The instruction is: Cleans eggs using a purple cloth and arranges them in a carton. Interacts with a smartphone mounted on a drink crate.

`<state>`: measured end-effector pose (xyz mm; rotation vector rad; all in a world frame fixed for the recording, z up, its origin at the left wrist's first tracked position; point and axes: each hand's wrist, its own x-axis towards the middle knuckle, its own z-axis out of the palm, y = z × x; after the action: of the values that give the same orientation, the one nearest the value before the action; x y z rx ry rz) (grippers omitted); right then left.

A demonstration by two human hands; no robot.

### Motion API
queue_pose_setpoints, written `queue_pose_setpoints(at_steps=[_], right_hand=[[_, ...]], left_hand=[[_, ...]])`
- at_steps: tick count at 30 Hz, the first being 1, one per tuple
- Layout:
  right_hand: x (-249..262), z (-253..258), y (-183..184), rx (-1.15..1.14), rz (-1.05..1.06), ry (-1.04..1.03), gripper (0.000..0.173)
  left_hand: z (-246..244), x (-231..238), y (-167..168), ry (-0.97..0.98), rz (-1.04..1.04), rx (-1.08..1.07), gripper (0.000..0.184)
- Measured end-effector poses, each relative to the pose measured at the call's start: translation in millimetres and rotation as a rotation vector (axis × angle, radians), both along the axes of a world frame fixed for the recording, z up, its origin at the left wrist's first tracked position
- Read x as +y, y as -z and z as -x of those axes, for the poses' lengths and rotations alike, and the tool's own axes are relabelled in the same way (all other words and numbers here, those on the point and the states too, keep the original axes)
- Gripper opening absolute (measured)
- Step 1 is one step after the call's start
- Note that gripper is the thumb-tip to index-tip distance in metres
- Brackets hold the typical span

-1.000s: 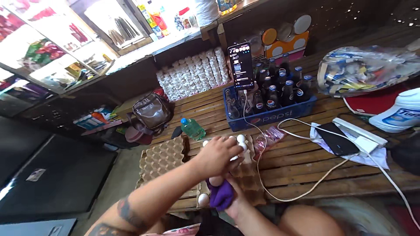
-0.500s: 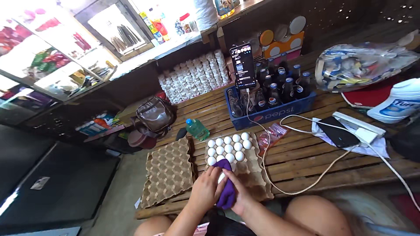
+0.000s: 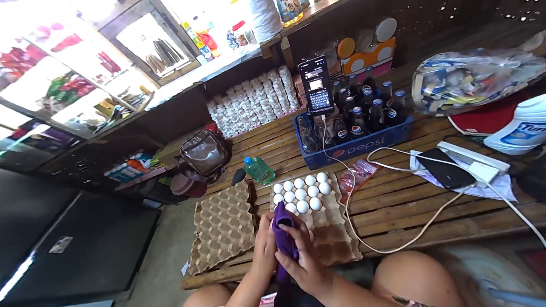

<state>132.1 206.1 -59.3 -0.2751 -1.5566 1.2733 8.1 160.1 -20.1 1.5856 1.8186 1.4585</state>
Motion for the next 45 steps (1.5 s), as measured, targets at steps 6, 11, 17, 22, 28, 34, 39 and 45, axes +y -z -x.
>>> queue_pose_setpoints(at_steps=[6, 11, 17, 22, 28, 34, 39, 45], right_hand=[[6, -13, -18, 0.131, 0.562, -0.058, 0.048], [13, -13, -24, 0.041, 0.868, -0.213, 0.059], [-2, -8, -6, 0.023, 0.333, -0.223, 0.068], [-2, -6, -3, 0.072, 0.391, -0.195, 0.064], [4, -16, -23, 0.039, 0.713, -0.211, 0.065], [6, -15, -21, 0.034, 0.788, -0.216, 0.066], [7, -13, -18, 0.069, 0.745, -0.212, 0.067], [1, -9, -6, 0.062, 0.411, -0.236, 0.068]], left_hand=[[-27, -4, 11, 0.032, 0.017, 0.214, 0.066], [-20, -3, 9, 0.026, 0.058, 0.299, 0.060], [0, 6, -1, -0.038, -0.026, 0.129, 0.053], [-9, 3, 4, -0.028, -0.009, 0.174, 0.056], [-18, -5, 5, 0.002, 0.042, 0.266, 0.061], [-20, -5, 5, 0.017, 0.057, 0.287, 0.059], [-18, -6, 7, 0.022, 0.029, 0.339, 0.061], [-4, -2, 1, -0.054, 0.053, 0.236, 0.059]])
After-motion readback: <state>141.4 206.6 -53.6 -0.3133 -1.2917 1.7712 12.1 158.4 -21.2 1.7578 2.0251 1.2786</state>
